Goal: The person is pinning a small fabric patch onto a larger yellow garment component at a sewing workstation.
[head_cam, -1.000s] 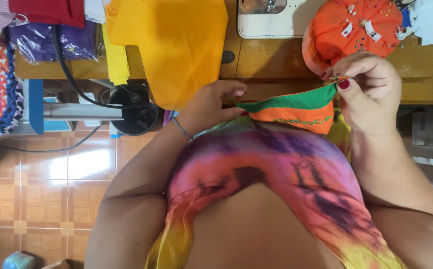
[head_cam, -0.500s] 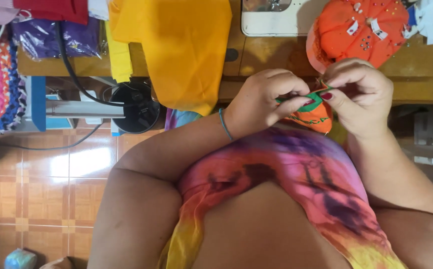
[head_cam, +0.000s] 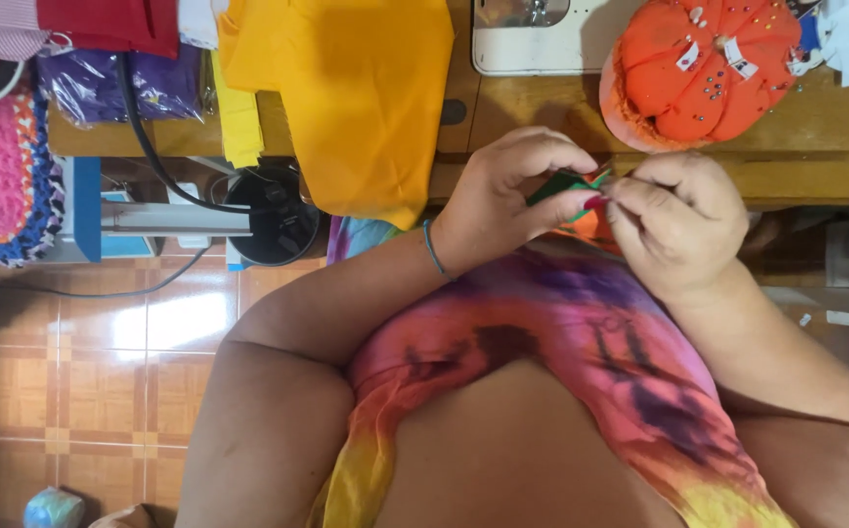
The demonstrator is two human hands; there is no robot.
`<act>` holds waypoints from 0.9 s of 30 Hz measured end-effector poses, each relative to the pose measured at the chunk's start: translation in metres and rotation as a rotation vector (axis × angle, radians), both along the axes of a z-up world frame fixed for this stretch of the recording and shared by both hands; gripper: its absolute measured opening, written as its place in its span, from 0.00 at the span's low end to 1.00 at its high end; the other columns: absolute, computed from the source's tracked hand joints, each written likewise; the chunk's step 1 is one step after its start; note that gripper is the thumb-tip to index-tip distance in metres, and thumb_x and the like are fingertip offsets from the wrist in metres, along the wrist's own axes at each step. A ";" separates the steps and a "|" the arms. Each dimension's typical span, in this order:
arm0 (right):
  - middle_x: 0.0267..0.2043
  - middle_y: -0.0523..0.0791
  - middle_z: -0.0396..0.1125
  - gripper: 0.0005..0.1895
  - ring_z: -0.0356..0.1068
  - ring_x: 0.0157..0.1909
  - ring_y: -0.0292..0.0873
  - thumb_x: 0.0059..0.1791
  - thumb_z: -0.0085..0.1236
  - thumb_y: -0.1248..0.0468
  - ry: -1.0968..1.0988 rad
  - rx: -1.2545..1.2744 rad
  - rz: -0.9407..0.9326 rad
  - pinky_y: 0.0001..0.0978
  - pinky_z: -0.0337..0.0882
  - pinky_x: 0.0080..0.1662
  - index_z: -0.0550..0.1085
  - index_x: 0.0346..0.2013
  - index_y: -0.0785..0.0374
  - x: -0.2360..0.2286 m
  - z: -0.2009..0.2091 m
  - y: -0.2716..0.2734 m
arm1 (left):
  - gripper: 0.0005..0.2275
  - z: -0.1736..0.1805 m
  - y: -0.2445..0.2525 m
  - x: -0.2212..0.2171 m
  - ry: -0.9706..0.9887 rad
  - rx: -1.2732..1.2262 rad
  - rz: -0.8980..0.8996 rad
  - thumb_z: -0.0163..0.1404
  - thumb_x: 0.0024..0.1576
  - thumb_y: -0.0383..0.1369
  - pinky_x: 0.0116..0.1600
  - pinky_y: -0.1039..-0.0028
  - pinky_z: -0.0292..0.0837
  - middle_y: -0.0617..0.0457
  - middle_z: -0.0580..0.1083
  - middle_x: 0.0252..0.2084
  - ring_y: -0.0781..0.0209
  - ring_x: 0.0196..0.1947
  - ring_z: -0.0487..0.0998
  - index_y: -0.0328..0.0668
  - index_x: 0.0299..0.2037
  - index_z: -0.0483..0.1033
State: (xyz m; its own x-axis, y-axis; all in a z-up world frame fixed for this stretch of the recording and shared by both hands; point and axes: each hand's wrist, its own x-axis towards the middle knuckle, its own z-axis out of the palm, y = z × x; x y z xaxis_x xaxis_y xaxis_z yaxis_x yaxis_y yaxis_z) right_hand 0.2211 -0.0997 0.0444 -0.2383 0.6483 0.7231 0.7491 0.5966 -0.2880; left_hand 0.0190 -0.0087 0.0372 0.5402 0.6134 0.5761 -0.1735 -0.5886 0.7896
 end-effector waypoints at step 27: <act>0.47 0.47 0.70 0.11 0.70 0.48 0.51 0.52 0.60 0.57 0.169 0.013 -0.510 0.48 0.69 0.52 0.82 0.44 0.57 0.101 -0.016 -0.066 | 0.05 -0.030 0.008 -0.026 0.159 -0.321 -0.119 0.52 0.62 0.22 0.54 0.75 0.78 0.45 0.80 0.45 0.59 0.47 0.82 0.37 0.44 0.79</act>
